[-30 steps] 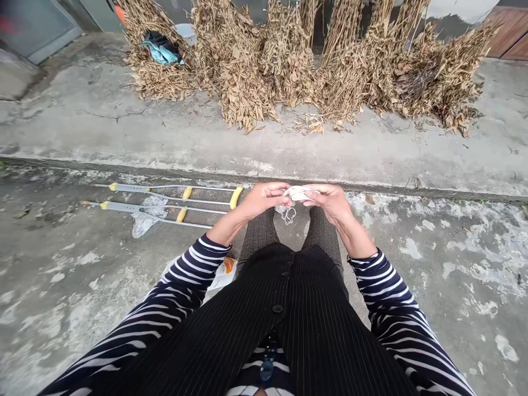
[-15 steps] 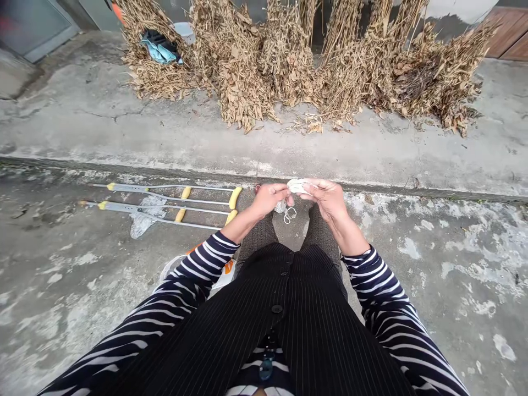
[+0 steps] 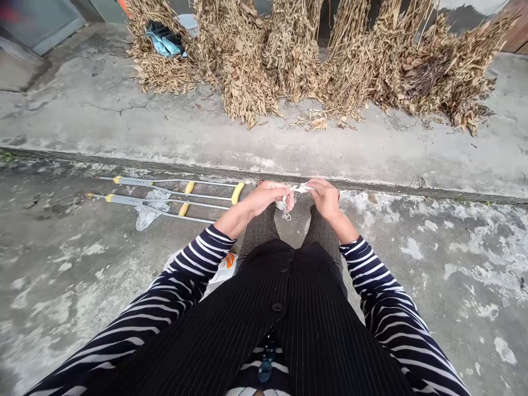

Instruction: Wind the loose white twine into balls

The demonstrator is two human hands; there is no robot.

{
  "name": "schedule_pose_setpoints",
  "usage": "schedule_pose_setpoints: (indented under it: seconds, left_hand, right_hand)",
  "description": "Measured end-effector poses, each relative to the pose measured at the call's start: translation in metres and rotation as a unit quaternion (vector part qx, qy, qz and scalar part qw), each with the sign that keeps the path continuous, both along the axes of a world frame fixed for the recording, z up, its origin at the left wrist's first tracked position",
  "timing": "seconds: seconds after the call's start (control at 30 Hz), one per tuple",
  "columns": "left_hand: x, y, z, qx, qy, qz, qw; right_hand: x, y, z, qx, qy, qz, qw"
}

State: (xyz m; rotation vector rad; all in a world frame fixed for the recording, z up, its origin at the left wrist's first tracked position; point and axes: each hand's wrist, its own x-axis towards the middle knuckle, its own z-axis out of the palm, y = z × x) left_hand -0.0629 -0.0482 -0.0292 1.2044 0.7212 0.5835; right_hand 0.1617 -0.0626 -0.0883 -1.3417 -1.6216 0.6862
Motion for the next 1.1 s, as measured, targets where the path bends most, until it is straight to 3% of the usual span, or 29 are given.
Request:
schedule_pose_setpoints:
  seconds: [0.13, 0.23, 0.33, 0.47, 0.57, 0.67, 0.73, 0.8, 0.87, 0.93, 1.0, 1.1]
  left_hand:
    - [-0.01, 0.029, 0.001, 0.041, 0.007, 0.023, 0.999]
    - [-0.011, 0.052, -0.009, 0.077, 0.055, 0.058, 0.994]
    - [-0.003, 0.054, -0.028, 0.069, 0.117, 0.07, 0.988]
    - [0.015, 0.011, -0.057, 0.06, 0.151, 0.038, 0.986]
    - [0.023, -0.026, -0.067, 0.094, 0.141, -0.01, 0.986]
    - [0.019, -0.04, -0.057, 0.12, 0.12, -0.038, 0.985]
    - [0.01, -0.032, -0.042, 0.139, 0.115, -0.017, 0.983]
    - [-0.001, -0.013, -0.028, 0.163, 0.126, 0.022, 0.978]
    - [-0.009, 0.009, -0.02, 0.179, 0.149, 0.057, 0.971]
    - [-0.012, 0.028, -0.02, 0.178, 0.169, 0.076, 0.966]
    - [-0.009, 0.04, -0.027, 0.169, 0.167, 0.077, 0.968]
    - [0.003, 0.047, -0.044, 0.15, 0.131, 0.06, 0.978]
  right_hand:
    - [0.003, -0.008, 0.01, -0.111, 0.086, 0.097, 0.985]
    - [-0.002, -0.018, 0.028, -0.224, 0.221, 0.153, 0.937]
    - [-0.009, -0.024, 0.045, -0.241, 0.32, 0.112, 0.91]
    - [-0.01, -0.013, 0.047, -0.195, 0.385, 0.002, 0.902]
    - [-0.003, 0.003, 0.03, -0.097, 0.302, -0.089, 0.944]
    - [0.005, 0.011, 0.01, -0.014, 0.089, -0.129, 0.988]
    - [0.005, 0.007, 0.0, -0.029, -0.006, -0.084, 0.996]
    - [0.0, -0.003, -0.005, -0.081, 0.0, -0.002, 0.997]
    - [-0.005, -0.015, -0.004, -0.156, 0.085, 0.077, 0.981]
    - [-0.008, -0.024, 0.001, -0.236, 0.194, 0.128, 0.944]
    - [-0.007, -0.027, 0.008, -0.289, 0.279, 0.144, 0.904]
    - [-0.001, -0.021, 0.016, -0.311, 0.366, 0.126, 0.868]
